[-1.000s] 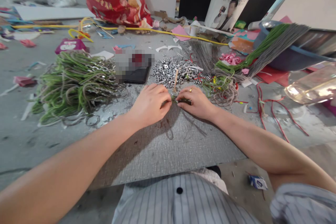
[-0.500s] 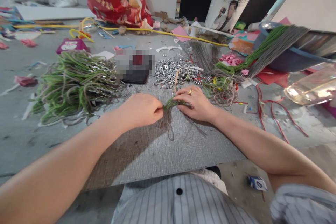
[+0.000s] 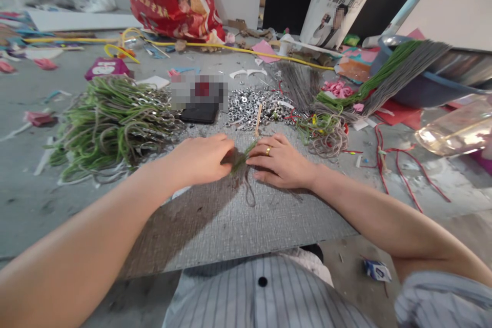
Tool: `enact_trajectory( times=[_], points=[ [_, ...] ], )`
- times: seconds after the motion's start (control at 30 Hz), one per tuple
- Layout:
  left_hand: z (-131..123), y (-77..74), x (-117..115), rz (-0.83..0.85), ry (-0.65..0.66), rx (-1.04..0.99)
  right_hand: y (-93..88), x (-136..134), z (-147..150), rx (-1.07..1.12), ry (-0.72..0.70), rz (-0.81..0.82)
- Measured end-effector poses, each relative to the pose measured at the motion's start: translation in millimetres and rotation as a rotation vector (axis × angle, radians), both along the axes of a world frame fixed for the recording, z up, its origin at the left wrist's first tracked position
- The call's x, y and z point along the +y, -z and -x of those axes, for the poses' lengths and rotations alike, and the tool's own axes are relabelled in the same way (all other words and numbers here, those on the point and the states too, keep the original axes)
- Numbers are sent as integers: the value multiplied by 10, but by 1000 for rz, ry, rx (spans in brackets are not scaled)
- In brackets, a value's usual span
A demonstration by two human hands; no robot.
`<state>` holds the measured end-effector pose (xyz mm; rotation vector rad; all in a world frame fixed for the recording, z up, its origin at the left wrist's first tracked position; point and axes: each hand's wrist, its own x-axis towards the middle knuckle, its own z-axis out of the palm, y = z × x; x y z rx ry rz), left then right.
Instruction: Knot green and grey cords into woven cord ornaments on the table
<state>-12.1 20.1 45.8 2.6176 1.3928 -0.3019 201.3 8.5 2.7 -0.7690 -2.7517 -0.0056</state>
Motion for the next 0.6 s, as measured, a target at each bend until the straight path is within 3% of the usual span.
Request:
enact_trajectory(
  times=[0.27,0.4,0.5,0.6],
  points=[
    [50,90,75,81,6,-90,2,-12,2,8,18,9],
    [40,77,104,50,-115,-196,22,-8,-6,3,-1,-23],
    [3,39,102,129,-286,-458,28,-1,-1,12,-8,-18],
    [-76,42,65,401,-481,-898,36,4,3,25,-6,-6]
  ],
)
